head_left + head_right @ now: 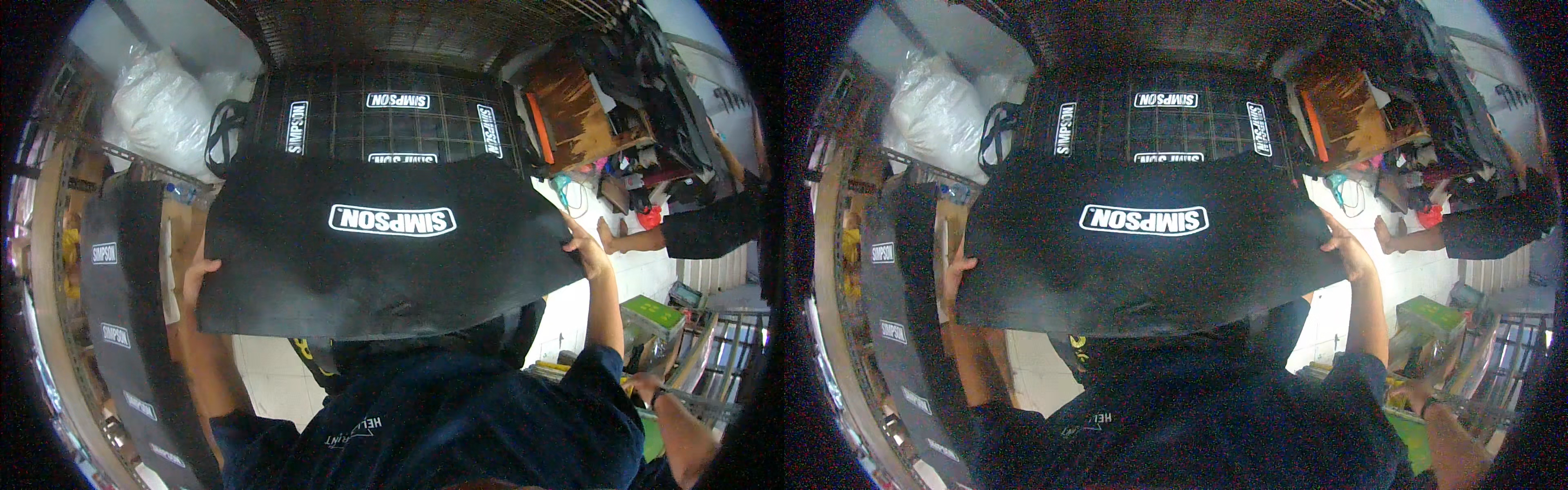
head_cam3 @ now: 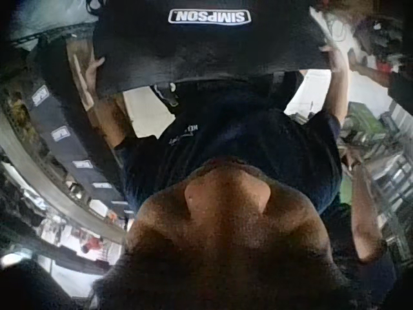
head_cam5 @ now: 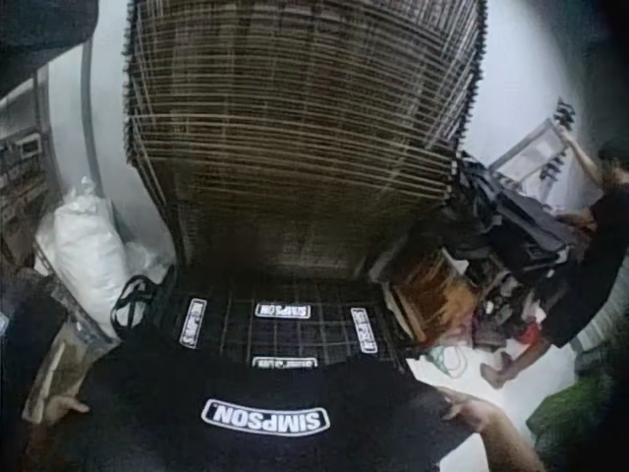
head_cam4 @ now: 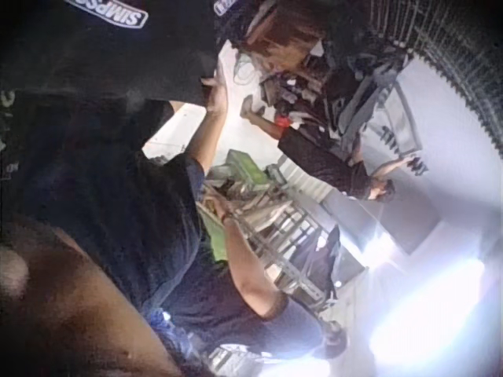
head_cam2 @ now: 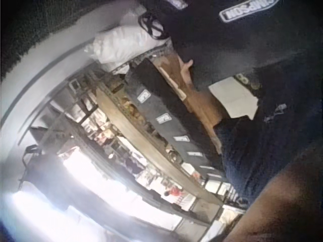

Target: The person sits on the floor and repeatedly picks up black Simpson-branded bags, places them on a growing stack, and adjusts them. The person handles the bags one at a time, occasionally repositioning the stack.

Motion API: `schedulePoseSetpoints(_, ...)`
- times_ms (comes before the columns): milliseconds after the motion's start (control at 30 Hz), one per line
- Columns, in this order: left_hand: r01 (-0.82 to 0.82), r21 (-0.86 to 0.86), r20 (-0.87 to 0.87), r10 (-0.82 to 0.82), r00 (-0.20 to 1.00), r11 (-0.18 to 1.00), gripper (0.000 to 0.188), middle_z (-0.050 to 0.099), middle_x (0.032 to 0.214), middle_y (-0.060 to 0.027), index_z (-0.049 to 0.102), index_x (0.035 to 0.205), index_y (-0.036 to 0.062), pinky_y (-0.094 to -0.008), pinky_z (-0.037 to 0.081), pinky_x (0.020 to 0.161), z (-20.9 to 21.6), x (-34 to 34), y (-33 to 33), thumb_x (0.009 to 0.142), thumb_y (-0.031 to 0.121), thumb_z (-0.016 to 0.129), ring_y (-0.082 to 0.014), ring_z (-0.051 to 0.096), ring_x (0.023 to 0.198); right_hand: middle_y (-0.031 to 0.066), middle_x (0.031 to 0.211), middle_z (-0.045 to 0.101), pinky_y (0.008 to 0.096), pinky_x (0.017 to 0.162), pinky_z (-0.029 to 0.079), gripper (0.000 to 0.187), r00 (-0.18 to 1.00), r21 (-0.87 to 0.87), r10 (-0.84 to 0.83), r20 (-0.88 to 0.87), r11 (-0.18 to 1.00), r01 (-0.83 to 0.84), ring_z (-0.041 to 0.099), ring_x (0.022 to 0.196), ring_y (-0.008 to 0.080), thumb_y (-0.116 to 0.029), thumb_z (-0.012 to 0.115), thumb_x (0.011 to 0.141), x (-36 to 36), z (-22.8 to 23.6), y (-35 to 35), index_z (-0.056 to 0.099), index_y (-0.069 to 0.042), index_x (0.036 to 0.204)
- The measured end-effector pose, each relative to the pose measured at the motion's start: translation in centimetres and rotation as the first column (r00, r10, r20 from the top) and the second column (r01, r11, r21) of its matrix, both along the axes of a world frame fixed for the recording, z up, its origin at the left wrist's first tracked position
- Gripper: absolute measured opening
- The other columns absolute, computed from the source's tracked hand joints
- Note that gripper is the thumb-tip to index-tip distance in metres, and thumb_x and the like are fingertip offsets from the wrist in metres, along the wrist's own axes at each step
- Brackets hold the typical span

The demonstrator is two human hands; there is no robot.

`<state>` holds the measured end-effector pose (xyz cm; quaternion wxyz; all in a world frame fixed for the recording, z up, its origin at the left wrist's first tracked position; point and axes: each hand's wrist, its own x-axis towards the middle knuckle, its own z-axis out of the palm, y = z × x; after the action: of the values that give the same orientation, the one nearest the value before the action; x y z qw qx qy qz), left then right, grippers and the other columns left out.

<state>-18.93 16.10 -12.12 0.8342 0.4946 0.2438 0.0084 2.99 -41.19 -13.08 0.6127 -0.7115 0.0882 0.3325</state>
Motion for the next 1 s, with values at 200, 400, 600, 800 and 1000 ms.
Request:
schedulePoseSetpoints(200,-0.006,-0.017,0.034,0.006,0.999,1.0,0.074,0.05,0.124,-0.0153,0.033,0.134,0.0008,-0.0385,0.041,0.095,-1.4,2.2,1.4,0.065,0.012,0.057,-0.0298,0.051,0.11,0.014,0.138,0.036,0.0309,0.104,0.03,0.093,0.998,0.184,-0.06,-0.006,0.981,0.06,0.037,0.126,0.0251,-0.004,0.05,0.047,1.2,-0.6,0.2,0.029,0.001,0.138)
schedulePoseSetpoints(400,-0.074,0.041,-0.001,0.074,0.997,0.996,0.076,0.05,0.125,-0.0142,0.033,0.135,0.0015,-0.0377,0.039,0.097,-1.7,0.9,2.5,0.064,0.014,0.059,-0.0289,0.051,0.111,0.0133,0.142,0.03,0.0289,0.108,0.02,0.103,0.968,0.121,-0.133,0.211,0.987,0.109,0.028,0.131,0.0239,-0.013,0.054,0.039,1.3,0.6,-0.8,0.028,0.003,0.138)
schedulePoseSetpoints(600,-0.125,0.397,-0.003,0.138,0.99,0.909,0.078,0.05,0.125,-0.0134,0.033,0.136,0.0021,-0.0374,0.038,0.098,-2.4,0.1,6.1,0.064,0.015,0.06,-0.0285,0.05,0.112,0.0131,0.141,0.031,0.0309,0.109,0.02,0.107,0.924,0.253,-0.298,0.238,0.938,0.237,0.03,0.131,0.0245,-0.015,0.056,0.038,2.2,1.6,-1.7,0.024,0.003,0.139)
schedulePoseSetpoints(800,0.009,0.26,-0.092,0.016,0.996,0.966,0.079,0.043,0.133,-0.0103,0.031,0.138,0.003,-0.0348,0.026,0.105,-12.0,10.7,6.9,0.064,0.012,0.059,-0.0265,0.039,0.122,0.0108,0.138,0.035,0.0308,0.102,0.028,0.094,0.959,0.042,-0.198,0.202,0.98,0.194,0.036,0.125,0.0227,-0.011,0.055,0.052,11.5,-8.7,0.3,0.025,-0.006,0.141)
schedulePoseSetpoints(1000,0.069,0.473,-0.326,0.102,0.94,0.878,0.072,0.042,0.132,-0.0105,0.036,0.135,0.0069,-0.0326,0.027,0.102,-29.5,26.7,8.0,0.072,0.019,0.07,-0.0237,0.039,0.12,0.0119,0.132,0.041,0.0326,0.101,0.03,0.064,0.959,0.015,-0.199,0.203,0.98,0.2,0.039,0.122,0.0242,-0.003,0.047,0.075,23.4,-24.0,2.2,0.032,-0.006,0.137)
